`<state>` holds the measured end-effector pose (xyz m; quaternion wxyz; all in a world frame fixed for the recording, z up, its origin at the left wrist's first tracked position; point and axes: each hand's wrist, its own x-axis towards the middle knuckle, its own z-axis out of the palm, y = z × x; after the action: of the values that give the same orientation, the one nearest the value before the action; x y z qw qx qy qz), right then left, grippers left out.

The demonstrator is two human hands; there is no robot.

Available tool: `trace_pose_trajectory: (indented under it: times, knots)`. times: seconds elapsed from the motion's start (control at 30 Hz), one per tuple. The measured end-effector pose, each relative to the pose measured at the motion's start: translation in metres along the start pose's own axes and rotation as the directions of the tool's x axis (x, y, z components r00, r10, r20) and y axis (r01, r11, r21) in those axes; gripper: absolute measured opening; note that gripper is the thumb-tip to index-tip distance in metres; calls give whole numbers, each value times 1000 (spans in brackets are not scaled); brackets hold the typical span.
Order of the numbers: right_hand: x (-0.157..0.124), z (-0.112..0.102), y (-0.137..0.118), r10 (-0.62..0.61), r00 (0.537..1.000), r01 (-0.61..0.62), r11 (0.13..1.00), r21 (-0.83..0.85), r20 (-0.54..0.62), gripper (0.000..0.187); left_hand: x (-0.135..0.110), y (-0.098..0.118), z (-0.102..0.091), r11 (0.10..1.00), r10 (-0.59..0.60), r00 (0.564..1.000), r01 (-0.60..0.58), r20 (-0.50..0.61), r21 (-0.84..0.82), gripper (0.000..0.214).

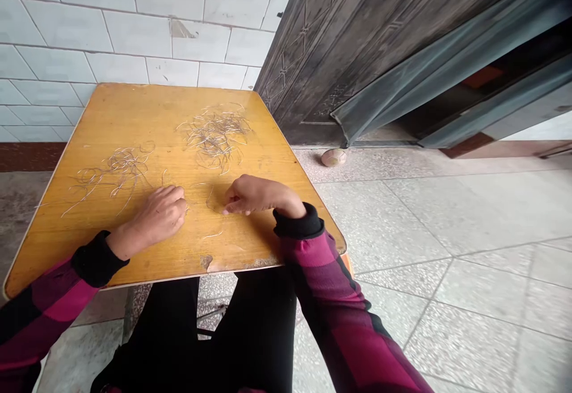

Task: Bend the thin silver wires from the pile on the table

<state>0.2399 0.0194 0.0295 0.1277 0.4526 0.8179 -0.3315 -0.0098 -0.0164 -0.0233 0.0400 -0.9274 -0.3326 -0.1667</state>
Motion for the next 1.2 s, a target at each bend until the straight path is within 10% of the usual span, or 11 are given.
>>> trace_pose_trajectory:
  times: [0.2, 0.4, 0.6, 0.9, 1.07, 1.2]
  knots:
    - [13, 17, -16, 16, 1000, -15, 999, -48, 18, 12, 1, -11, -26, 831, -379, 881, 188, -284, -524, 8]
    - [8, 30, -35, 98, 973, -182, 885, -428, -210, 23, 4, -16, -37, 40, -673, 735, 154, 87, -987, 7]
    - [7, 33, -29, 143, 927, -310, 814, -491, -348, 29, 6, -25, -39, -476, -559, 752, 54, 350, -878, 14]
    - [12, 24, -16, 66, 900, -292, 824, -485, -430, 29, 5, -31, -32, -601, -492, 782, 13, 382, -799, 17]
    - [14, -15, -12, 131, 781, -353, 899, -259, -611, 24, 3, -30, -29, -579, -431, 817, 76, 383, -812, 17]
    - [33, -57, -7, 177, 817, -290, 949, -125, -549, 15, 3, -25, -24, -581, -371, 827, 148, 423, -800, 22]
